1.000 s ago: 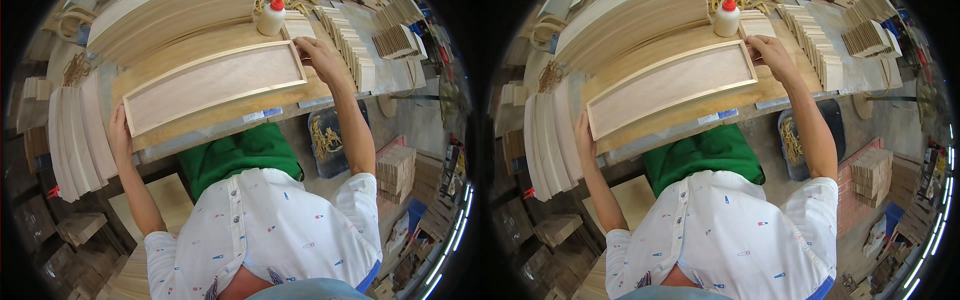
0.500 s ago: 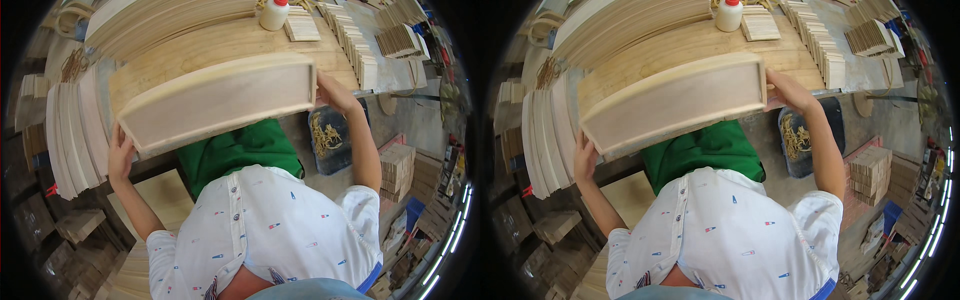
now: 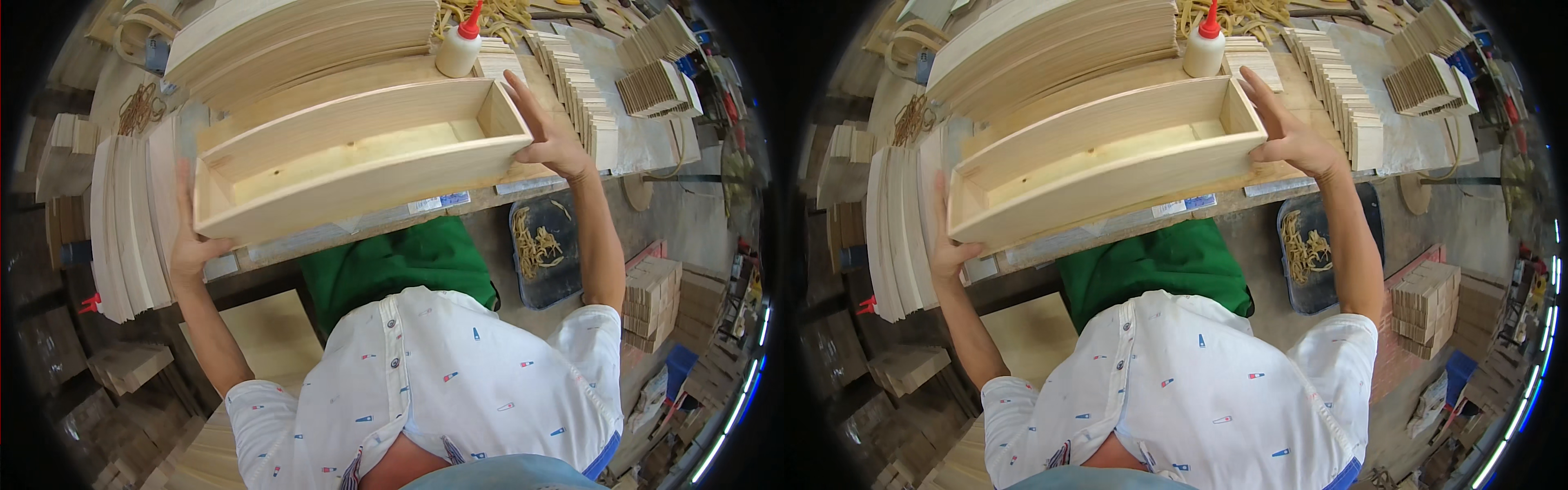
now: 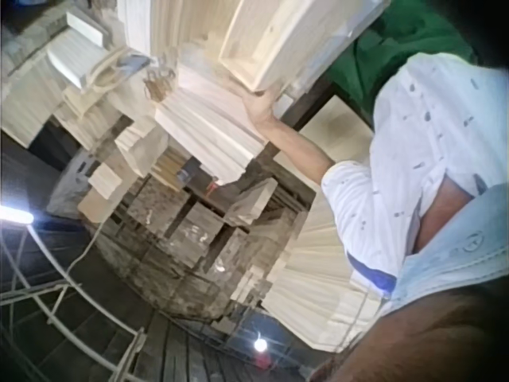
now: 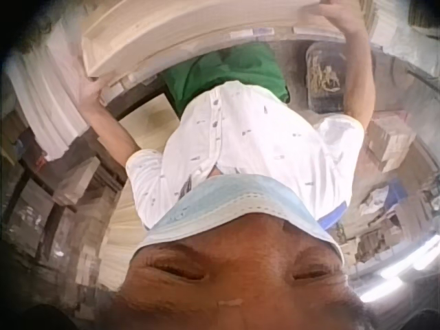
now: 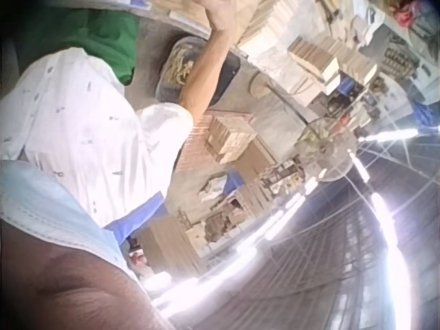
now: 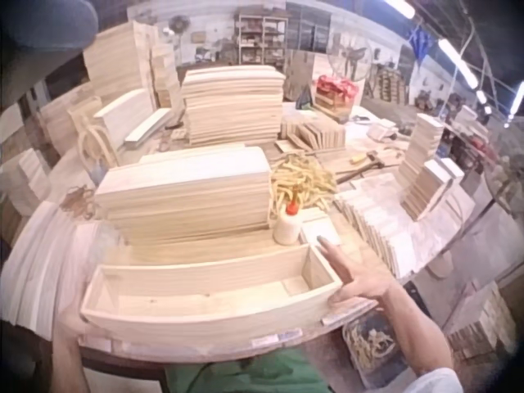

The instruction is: The recorder applies glue to wooden panels and assembles them into a rectangular wooden box.

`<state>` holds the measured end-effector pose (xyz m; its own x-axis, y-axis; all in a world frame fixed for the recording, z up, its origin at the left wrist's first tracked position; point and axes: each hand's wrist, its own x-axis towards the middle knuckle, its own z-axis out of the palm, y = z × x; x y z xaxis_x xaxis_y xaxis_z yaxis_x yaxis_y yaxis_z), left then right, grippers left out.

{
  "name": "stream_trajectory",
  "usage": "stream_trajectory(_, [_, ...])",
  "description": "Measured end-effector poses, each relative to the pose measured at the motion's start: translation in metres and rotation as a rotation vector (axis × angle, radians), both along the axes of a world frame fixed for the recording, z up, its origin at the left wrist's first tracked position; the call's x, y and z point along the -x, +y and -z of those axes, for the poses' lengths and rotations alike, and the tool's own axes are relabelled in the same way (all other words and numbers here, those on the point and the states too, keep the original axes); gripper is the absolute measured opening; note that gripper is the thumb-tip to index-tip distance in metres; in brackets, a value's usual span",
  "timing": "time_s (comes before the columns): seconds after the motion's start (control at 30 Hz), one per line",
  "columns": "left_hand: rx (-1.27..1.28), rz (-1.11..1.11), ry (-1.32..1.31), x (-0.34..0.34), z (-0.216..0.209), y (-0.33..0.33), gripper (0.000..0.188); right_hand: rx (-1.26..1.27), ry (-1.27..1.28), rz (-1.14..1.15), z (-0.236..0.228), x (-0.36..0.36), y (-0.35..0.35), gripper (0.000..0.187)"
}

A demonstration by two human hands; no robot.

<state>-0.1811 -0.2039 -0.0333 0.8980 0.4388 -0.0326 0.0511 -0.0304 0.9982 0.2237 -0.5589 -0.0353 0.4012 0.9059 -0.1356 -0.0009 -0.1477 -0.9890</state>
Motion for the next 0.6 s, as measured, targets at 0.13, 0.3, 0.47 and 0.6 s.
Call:
stream_trajectory(0.13, [-0.151,-0.06,0.246,-0.016,0.032,-0.025,0.121,0.126,-0.052,-0.05,0.025,0.013,-0.002,0.121])
stream_trajectory(0.3, [0.008,-0.157,0.137,-0.013,0.047,-0.032,0.121,0.024,-0.023,-0.065,0.037,0.009,-0.006,0.114])
stream_trajectory(0.47, [-0.022,-0.209,0.162,-0.017,0.05,-0.033,0.12,0.071,0.026,-0.101,0.028,0.002,-0.012,0.105])
stream_trajectory(0.6, [-0.081,-0.22,0.11,-0.018,0.051,-0.036,0.121,0.144,-0.068,0.21,0.014,-0.049,-0.024,0.056])
